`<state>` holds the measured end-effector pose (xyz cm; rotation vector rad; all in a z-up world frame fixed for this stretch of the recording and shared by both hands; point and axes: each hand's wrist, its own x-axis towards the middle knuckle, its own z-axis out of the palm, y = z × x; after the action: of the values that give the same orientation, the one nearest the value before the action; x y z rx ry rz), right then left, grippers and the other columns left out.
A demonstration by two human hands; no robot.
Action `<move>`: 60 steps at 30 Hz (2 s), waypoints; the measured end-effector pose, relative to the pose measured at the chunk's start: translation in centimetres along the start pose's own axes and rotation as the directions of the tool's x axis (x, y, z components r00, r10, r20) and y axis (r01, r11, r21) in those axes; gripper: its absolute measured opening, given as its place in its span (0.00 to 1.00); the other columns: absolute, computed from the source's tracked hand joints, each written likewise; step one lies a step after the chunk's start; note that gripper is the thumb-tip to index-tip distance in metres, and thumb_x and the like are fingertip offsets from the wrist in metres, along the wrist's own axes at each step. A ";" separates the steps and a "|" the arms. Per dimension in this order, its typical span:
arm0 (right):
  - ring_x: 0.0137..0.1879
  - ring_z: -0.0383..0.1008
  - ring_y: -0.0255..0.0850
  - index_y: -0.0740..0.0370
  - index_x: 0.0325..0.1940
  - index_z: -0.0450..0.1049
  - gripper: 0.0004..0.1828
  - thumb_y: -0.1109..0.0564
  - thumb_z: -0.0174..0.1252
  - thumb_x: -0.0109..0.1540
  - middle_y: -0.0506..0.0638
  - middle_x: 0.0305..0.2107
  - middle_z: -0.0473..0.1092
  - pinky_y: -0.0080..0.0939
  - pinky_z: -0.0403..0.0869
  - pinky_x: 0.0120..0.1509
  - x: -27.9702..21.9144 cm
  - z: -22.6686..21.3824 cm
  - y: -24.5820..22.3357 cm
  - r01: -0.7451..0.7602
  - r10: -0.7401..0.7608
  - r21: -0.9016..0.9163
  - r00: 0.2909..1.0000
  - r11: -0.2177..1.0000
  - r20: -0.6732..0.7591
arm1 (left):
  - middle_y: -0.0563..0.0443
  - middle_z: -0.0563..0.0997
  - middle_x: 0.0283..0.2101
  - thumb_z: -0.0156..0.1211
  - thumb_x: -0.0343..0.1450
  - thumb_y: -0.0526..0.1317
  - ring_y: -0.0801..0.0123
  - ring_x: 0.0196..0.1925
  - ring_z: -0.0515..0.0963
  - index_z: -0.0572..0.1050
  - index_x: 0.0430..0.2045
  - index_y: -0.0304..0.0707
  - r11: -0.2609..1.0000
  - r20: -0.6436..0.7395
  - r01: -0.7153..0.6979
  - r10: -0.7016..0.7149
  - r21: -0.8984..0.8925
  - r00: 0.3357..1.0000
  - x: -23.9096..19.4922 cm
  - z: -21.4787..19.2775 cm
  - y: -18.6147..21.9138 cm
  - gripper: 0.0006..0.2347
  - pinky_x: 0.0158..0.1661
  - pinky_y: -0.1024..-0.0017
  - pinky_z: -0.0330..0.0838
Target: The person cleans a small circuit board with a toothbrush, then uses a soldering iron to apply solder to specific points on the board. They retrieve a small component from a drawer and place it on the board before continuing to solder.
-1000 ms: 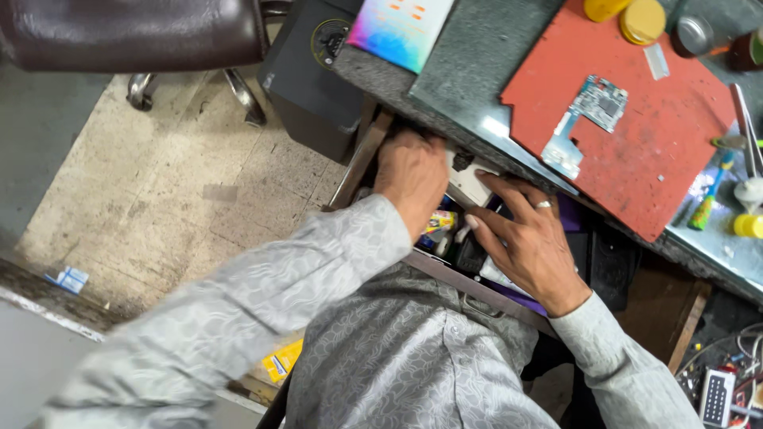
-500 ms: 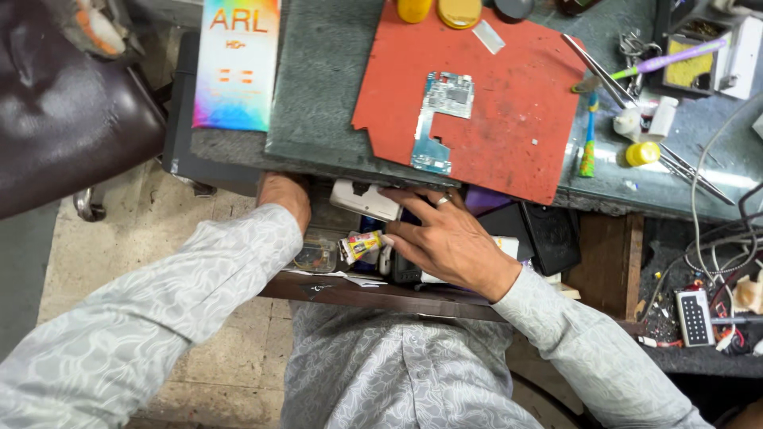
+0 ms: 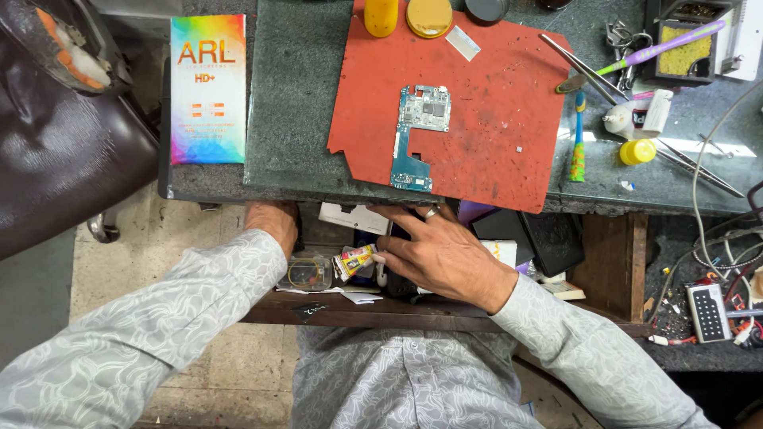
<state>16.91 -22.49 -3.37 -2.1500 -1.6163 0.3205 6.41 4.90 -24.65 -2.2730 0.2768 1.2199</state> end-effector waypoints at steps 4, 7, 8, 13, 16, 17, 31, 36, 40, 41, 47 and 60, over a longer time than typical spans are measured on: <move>0.57 0.71 0.53 0.56 0.42 0.82 0.13 0.47 0.59 0.64 0.50 0.63 0.65 0.55 0.69 0.62 0.0 0.0 0.0 0.006 -0.006 -0.012 1.000 1.000 -0.009 | 0.54 0.85 0.44 0.63 0.70 0.40 0.59 0.43 0.84 0.84 0.44 0.42 0.983 -0.016 0.103 -0.106 -0.150 0.994 -2.0 -1.9 -0.2 0.10 0.27 0.56 0.75; 0.56 0.71 0.54 0.56 0.45 0.82 0.15 0.46 0.58 0.64 0.52 0.63 0.65 0.55 0.69 0.59 0.1 0.0 0.1 -0.031 0.030 0.009 0.998 0.999 0.052 | 0.57 0.86 0.49 0.57 0.74 0.40 0.63 0.51 0.83 0.83 0.48 0.46 0.994 0.046 0.059 -0.055 -0.091 0.997 -6.1 -5.3 -0.5 0.12 0.43 0.62 0.77; 0.58 0.70 0.55 0.56 0.45 0.82 0.15 0.46 0.59 0.64 0.52 0.62 0.66 0.56 0.68 0.60 0.0 -0.1 0.1 -0.009 0.010 -0.017 1.000 1.000 0.021 | 0.53 0.82 0.53 0.54 0.75 0.41 0.60 0.55 0.79 0.79 0.53 0.42 0.999 0.013 0.051 -0.051 0.005 0.999 -8.0 -6.6 -0.5 0.14 0.48 0.59 0.71; 0.58 0.67 0.53 0.56 0.48 0.81 0.16 0.45 0.57 0.65 0.52 0.64 0.65 0.55 0.67 0.61 0.2 -0.2 0.2 -0.110 0.098 0.083 0.986 0.991 0.134 | 0.34 0.60 0.69 0.47 0.74 0.46 0.39 0.70 0.58 0.63 0.66 0.31 0.966 -0.042 0.039 -0.029 0.255 0.999 -18.3 -12.4 -1.3 0.25 0.63 0.38 0.47; 0.65 0.64 0.54 0.56 0.45 0.81 0.15 0.45 0.58 0.64 0.53 0.60 0.67 0.55 0.66 0.64 0.3 -0.2 0.1 0.016 -0.016 0.005 1.000 1.000 -0.002 | 0.31 0.60 0.65 0.49 0.74 0.47 0.31 0.72 0.52 0.72 0.55 0.30 0.978 -0.024 -0.039 0.045 0.204 0.999 -22.1 -14.4 -2.5 0.20 0.64 0.30 0.42; 0.65 0.65 0.55 0.56 0.45 0.81 0.15 0.45 0.59 0.64 0.53 0.59 0.67 0.56 0.66 0.64 0.4 -0.2 0.1 0.016 -0.016 -0.006 1.000 1.000 0.002 | 0.31 0.60 0.65 0.50 0.75 0.47 0.33 0.72 0.52 0.75 0.51 0.31 0.986 -0.027 -0.037 0.042 0.162 0.999 -22.8 -14.6 -3.0 0.19 0.65 0.31 0.43; 0.62 0.66 0.57 0.57 0.46 0.81 0.16 0.45 0.59 0.63 0.56 0.56 0.68 0.56 0.68 0.59 0.9 0.3 0.1 -0.014 0.014 -0.002 0.999 1.000 0.047 | 0.40 0.73 0.56 0.62 0.66 0.35 0.55 0.50 0.78 0.79 0.46 0.31 0.799 -0.639 0.071 -0.527 -0.597 0.560 -23.9 -7.9 -3.5 0.14 0.48 0.63 0.77; 0.60 0.67 0.57 0.56 0.46 0.82 0.16 0.45 0.59 0.63 0.56 0.54 0.67 0.56 0.69 0.59 0.9 0.4 0.2 -0.035 0.035 0.003 0.997 0.999 0.062 | 0.43 0.75 0.52 0.62 0.71 0.35 0.54 0.43 0.82 0.75 0.42 0.33 0.576 -0.535 -0.086 -0.682 -0.813 0.499 -23.1 -7.9 -2.9 0.09 0.41 0.59 0.79; 0.59 0.68 0.58 0.56 0.45 0.82 0.16 0.45 0.59 0.62 0.56 0.54 0.67 0.57 0.69 0.58 0.9 0.6 0.2 -0.044 0.043 0.004 0.997 0.999 0.066 | 0.39 0.75 0.49 0.63 0.71 0.36 0.48 0.44 0.82 0.68 0.51 0.30 0.424 -0.442 -0.154 -0.752 -0.892 0.489 -23.2 -7.8 -2.9 0.16 0.39 0.57 0.79; 0.59 0.68 0.58 0.56 0.46 0.82 0.16 0.45 0.59 0.62 0.56 0.54 0.67 0.57 0.69 0.58 0.9 0.7 0.2 -0.051 0.050 0.009 0.996 0.999 0.076 | 0.38 0.76 0.48 0.63 0.70 0.35 0.46 0.44 0.81 0.67 0.52 0.29 0.407 -0.430 -0.157 -0.766 -0.900 0.479 -23.1 -7.7 -2.9 0.18 0.39 0.56 0.78; 0.61 0.67 0.56 0.56 0.47 0.82 0.16 0.45 0.60 0.62 0.56 0.55 0.67 0.57 0.69 0.58 0.8 0.7 0.3 -0.037 0.036 0.010 0.996 0.999 0.079 | 0.30 0.76 0.39 0.62 0.71 0.36 0.46 0.38 0.82 0.66 0.44 0.20 0.293 -0.218 0.013 -0.739 -0.956 0.637 -19.5 -7.6 -3.4 0.16 0.35 0.57 0.80; 0.65 0.63 0.56 0.57 0.45 0.81 0.16 0.45 0.60 0.62 0.54 0.60 0.66 0.58 0.67 0.61 0.6 0.2 0.1 0.003 -0.002 -0.018 0.999 1.000 0.043 | 0.26 0.80 0.39 0.68 0.66 0.39 0.35 0.36 0.81 0.70 0.41 0.19 0.223 -0.150 0.046 -0.782 -0.974 0.605 -17.1 -7.5 -3.3 0.19 0.37 0.49 0.75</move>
<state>17.06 -21.92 -3.50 -2.1681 -1.6508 0.3547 3.43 2.33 -6.10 -3.2867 -1.1822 0.0545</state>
